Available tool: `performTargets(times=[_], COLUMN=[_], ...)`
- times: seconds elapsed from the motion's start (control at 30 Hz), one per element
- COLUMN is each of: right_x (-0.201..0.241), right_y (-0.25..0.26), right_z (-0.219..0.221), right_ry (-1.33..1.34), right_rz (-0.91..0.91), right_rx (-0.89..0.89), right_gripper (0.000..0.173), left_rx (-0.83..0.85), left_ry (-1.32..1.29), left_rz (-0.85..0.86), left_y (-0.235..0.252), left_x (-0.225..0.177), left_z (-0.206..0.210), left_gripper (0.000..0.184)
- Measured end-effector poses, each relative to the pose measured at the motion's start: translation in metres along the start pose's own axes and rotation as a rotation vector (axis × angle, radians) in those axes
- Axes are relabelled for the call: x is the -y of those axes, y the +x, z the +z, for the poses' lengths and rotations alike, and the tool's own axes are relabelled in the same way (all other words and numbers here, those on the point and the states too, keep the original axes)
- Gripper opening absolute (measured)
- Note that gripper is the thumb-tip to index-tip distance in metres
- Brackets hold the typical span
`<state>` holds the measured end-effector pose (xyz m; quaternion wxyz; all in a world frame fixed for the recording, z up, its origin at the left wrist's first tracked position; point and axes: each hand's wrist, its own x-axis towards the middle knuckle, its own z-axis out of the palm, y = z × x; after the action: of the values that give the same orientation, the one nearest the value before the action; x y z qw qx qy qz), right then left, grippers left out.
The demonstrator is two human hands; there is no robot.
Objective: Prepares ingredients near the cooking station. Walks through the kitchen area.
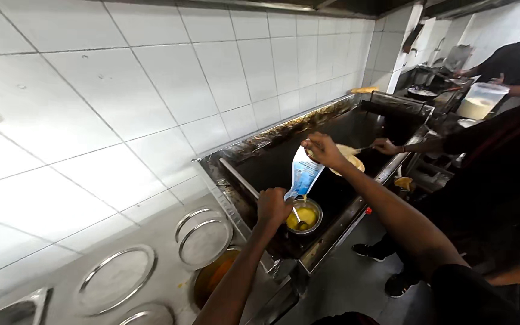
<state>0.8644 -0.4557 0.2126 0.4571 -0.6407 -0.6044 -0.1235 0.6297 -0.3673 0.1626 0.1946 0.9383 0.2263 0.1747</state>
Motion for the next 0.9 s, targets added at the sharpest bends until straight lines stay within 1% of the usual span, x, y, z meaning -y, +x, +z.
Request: performTargets(times=[0.17, 0.4, 0.5, 0.6, 0.9], right_x=[0.0, 0.001, 0.001, 0.001, 0.0], right_y=[0.001, -0.002, -0.001, -0.001, 0.001], right_z=[0.002, 0.004, 0.004, 0.005, 0.007], right_ry=[0.007, -0.004, 0.005, 0.009, 0.009], right_rz=[-0.002, -0.011, -0.007, -0.013, -0.047], right_rx=[0.023, 0.02, 0.028, 0.02, 0.039], right_gripper=[0.032, 0.032, 0.032, 0.031, 0.033], left_rx=[0.0, -0.018, 0.013, 0.106, 0.102], left_ry=[0.035, -0.014, -0.001, 0.061, 0.061], left_rz=[-0.021, -0.001, -0.007, -0.034, -0.033], left_y=[0.003, -0.009, -0.007, 0.008, 0.011], left_x=[0.003, -0.002, -0.003, 0.003, 0.01], left_z=[0.002, -0.003, -0.005, -0.003, 0.002], left_gripper=[0.024, 0.021, 0.022, 0.028, 0.028])
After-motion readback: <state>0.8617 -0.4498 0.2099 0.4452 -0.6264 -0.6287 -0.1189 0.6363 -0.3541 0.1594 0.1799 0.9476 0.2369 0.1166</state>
